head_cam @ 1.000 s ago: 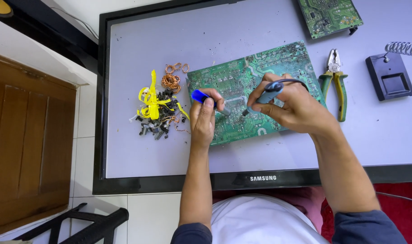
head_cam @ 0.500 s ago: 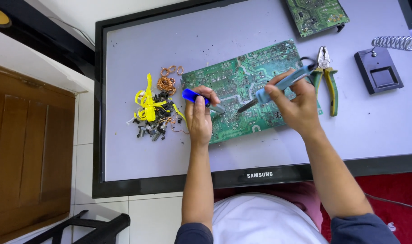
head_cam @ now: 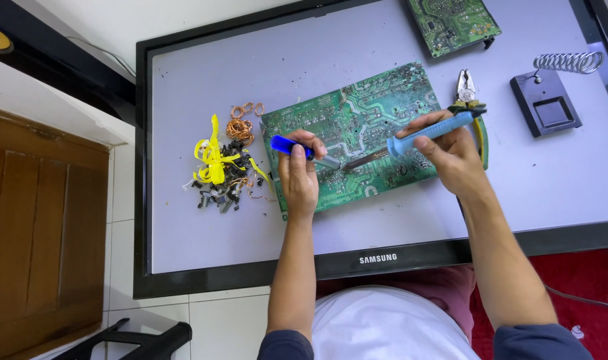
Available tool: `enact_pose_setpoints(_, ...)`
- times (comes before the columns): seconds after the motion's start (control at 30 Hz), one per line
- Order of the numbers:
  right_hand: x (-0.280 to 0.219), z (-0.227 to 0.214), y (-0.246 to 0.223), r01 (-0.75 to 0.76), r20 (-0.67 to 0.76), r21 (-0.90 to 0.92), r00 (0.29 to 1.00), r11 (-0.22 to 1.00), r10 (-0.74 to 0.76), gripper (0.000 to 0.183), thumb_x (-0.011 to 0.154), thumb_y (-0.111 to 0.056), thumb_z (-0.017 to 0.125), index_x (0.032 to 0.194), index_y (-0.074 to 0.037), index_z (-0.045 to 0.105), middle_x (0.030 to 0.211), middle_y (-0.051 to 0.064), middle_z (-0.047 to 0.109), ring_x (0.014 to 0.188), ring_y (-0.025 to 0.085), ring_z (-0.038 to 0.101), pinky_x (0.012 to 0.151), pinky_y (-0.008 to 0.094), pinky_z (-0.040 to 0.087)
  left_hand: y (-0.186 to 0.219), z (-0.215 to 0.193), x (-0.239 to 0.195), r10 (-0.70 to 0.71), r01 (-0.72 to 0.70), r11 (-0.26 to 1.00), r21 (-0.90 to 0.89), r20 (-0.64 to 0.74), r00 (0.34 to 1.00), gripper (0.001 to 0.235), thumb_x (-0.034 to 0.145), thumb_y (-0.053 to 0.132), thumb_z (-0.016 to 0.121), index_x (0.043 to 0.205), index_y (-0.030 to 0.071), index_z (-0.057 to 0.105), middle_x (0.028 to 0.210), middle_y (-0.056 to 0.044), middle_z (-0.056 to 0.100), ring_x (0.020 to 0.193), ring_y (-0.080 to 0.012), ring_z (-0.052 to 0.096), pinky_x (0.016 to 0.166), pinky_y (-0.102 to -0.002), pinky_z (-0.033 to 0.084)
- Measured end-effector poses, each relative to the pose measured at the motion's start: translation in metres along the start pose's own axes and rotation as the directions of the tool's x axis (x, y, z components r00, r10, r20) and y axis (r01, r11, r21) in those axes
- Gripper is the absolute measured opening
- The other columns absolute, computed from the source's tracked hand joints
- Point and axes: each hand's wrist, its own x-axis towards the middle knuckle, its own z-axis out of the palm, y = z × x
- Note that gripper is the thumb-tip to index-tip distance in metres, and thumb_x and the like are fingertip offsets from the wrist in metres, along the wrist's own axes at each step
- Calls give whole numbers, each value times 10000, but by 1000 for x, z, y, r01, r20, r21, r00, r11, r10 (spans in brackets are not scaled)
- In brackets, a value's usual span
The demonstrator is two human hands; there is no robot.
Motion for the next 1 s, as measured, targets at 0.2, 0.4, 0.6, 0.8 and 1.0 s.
enact_pose_setpoints(0.2, -7, 5, 1, 2, -45, 44, 999, 999, 0, 237, 1040, -155, 693, 1169, 34, 628, 1079, 196, 748, 1045, 215, 723, 952, 305, 566, 9, -5, 0, 21, -21, 1000, 1, -37, 999, 282, 1175, 249, 339, 1242, 38, 514, 871, -71, 573, 875, -138, 583, 843, -260, 530)
enact_pose_setpoints(0.4, -12, -15, 12, 48, -195, -6, 980, 999, -48, 255, 1093, -218, 693, 1165, 17, 624, 1053, 183, 751, 1013, 183, 747, 880, 229, 582, 8, -5, 0, 24, -24, 1000, -15, -23, 999, 271, 1178, 239, 336, 1239, 41, 510, 861, -68, 565, 862, -137, 570, 850, -268, 541)
enact_pose_setpoints(0.6, -16, -13, -1, 47, -195, -46, 979, 998, -55, 223, 1093, -185, 693, 1157, 18, 627, 1051, 195, 744, 1025, 202, 747, 873, 236, 582, 0, 5, -2, -2, 2, 1000, 15, 11, 1000, 270, 1179, 243, 350, 1243, 41, 518, 877, -74, 576, 877, -119, 559, 833, -249, 512)
enact_pose_setpoints(0.8, -16, -14, 5, 59, -199, -38, 978, 998, -65, 227, 1092, -175, 695, 1156, 28, 617, 1051, 204, 736, 1035, 221, 754, 869, 242, 585, 0, 5, -4, -20, 19, 999, 28, 31, 999, 289, 1174, 266, 366, 1249, 37, 527, 878, -87, 592, 875, -125, 560, 833, -257, 510)
enact_pose_setpoints(1.0, -12, -4, -1, 72, -240, -40, 968, 997, -79, 218, 1093, -176, 700, 1145, 24, 629, 1038, 183, 745, 1061, 210, 758, 865, 217, 579, 15, 15, -1, -57, 32, 976, 214, 113, 992, 211, 1140, 230, 531, 1298, 91, 533, 878, -64, 594, 834, -157, 568, 827, -305, 526)
